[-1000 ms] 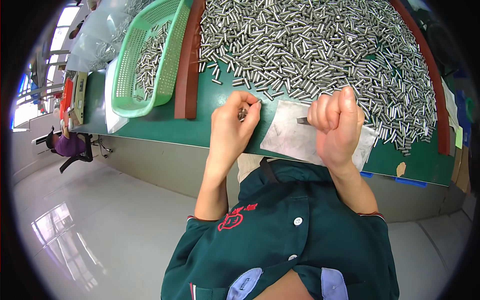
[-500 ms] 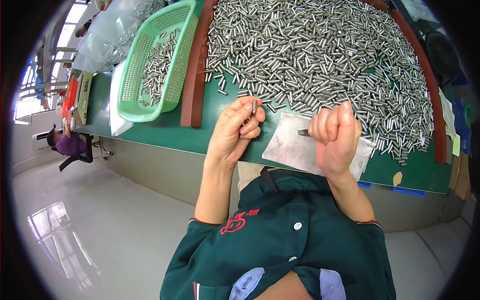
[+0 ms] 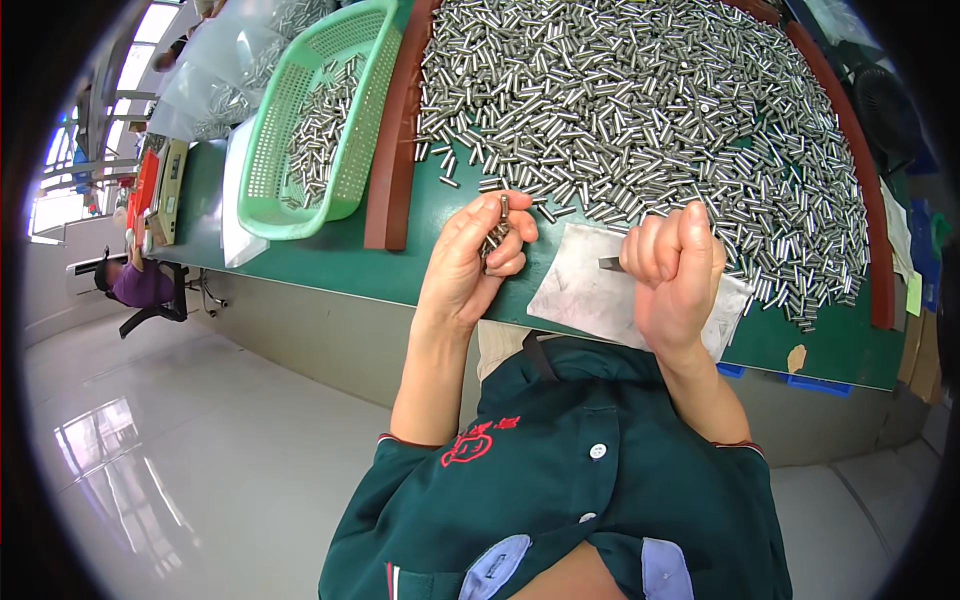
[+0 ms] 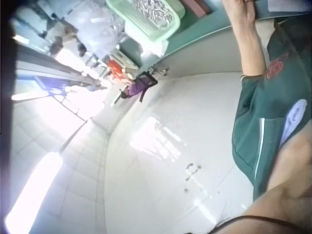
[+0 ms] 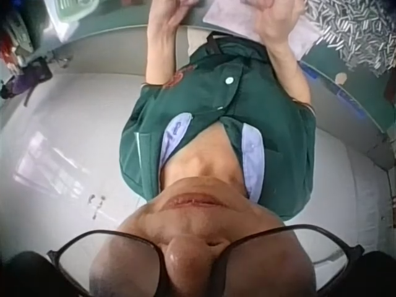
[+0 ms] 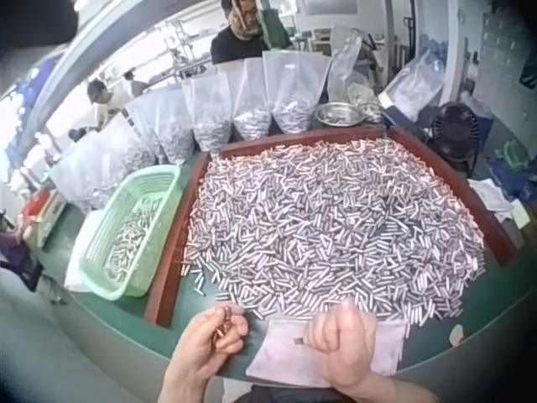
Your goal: Inspecting and cleaning small metal components on a workbench using tweezers.
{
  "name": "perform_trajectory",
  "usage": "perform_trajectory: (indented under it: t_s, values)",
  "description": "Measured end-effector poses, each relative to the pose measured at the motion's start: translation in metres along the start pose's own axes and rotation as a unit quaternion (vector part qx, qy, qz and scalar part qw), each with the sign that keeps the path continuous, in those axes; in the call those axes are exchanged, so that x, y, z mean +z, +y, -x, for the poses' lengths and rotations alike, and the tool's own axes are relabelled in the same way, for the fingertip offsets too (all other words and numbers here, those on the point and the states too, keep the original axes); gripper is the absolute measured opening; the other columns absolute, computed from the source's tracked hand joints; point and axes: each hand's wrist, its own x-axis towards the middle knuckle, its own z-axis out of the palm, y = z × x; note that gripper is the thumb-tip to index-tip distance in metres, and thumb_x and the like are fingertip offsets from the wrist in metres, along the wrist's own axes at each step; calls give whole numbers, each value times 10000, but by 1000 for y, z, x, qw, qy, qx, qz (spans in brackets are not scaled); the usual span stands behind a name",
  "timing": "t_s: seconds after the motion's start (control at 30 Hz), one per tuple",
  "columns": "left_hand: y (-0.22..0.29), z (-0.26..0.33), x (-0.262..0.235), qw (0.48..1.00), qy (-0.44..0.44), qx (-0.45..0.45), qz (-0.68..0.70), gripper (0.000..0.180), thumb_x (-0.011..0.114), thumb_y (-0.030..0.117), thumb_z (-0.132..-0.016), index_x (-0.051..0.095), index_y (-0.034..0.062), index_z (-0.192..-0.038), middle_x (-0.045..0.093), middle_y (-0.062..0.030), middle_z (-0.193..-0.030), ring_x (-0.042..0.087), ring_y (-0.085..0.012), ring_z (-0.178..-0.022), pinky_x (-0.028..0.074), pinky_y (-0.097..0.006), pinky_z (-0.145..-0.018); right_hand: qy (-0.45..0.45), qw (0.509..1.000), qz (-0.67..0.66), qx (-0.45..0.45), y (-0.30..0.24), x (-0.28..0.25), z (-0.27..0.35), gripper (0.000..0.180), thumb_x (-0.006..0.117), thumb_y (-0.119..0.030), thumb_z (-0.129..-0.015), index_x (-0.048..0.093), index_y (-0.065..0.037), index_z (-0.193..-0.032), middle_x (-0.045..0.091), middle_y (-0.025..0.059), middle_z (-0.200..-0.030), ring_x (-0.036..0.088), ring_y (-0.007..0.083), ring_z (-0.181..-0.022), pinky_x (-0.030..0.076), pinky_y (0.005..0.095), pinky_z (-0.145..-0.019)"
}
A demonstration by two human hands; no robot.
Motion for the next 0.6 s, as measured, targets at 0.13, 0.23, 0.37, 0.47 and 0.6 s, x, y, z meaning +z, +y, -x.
perform_trajectory:
  t_s: [0.13,0.23,0.37,0.47,0.6]
  values:
    - [11,5,1,997,21,49,-53,219,395,196,-894,495,3,-918,349,24,-540,252,-31,-439,212,-174,-396,-1,1000,-1,1,2,-1,-1,427,293,-180,-914,274,-79,-500,279,-3,-429,227,74,-396,205,232,-387]
    - [53,6,6,902,149,277,-295,208,405,200,-895,513,23,-918,342,40,-546,245,-25,-437,192,-176,-388,-2,1000,-3,3,0,-3,-1,433,295,-185,-915,278,-76,-497,278,-2,-429,226,75,-399,208,235,-392]
    - [130,0,-18,579,301,497,-572,212,412,141,-882,556,-12,-910,420,27,-594,326,-23,-506,230,-178,-434,-3,1000,6,0,1,-1,0,438,297,-184,-914,280,-72,-492,287,3,-434,235,77,-404,215,237,-396]
    - [166,-11,-45,467,355,433,-684,322,469,263,-859,533,-5,-1026,569,-116,-831,537,-161,-749,423,-267,-660,-1,1000,3,-1,0,-1,1,434,299,-177,-913,284,-69,-494,291,4,-437,238,78,-405,218,236,-397]
    - [153,-14,-56,180,345,353,-851,440,540,391,-785,519,80,-1096,505,-141,-1116,452,-305,-1064,341,-345,-890,9,999,37,1,0,1,0,440,234,-224,-923,273,-105,-501,233,-17,-419,174,77,-382,190,242,-391]
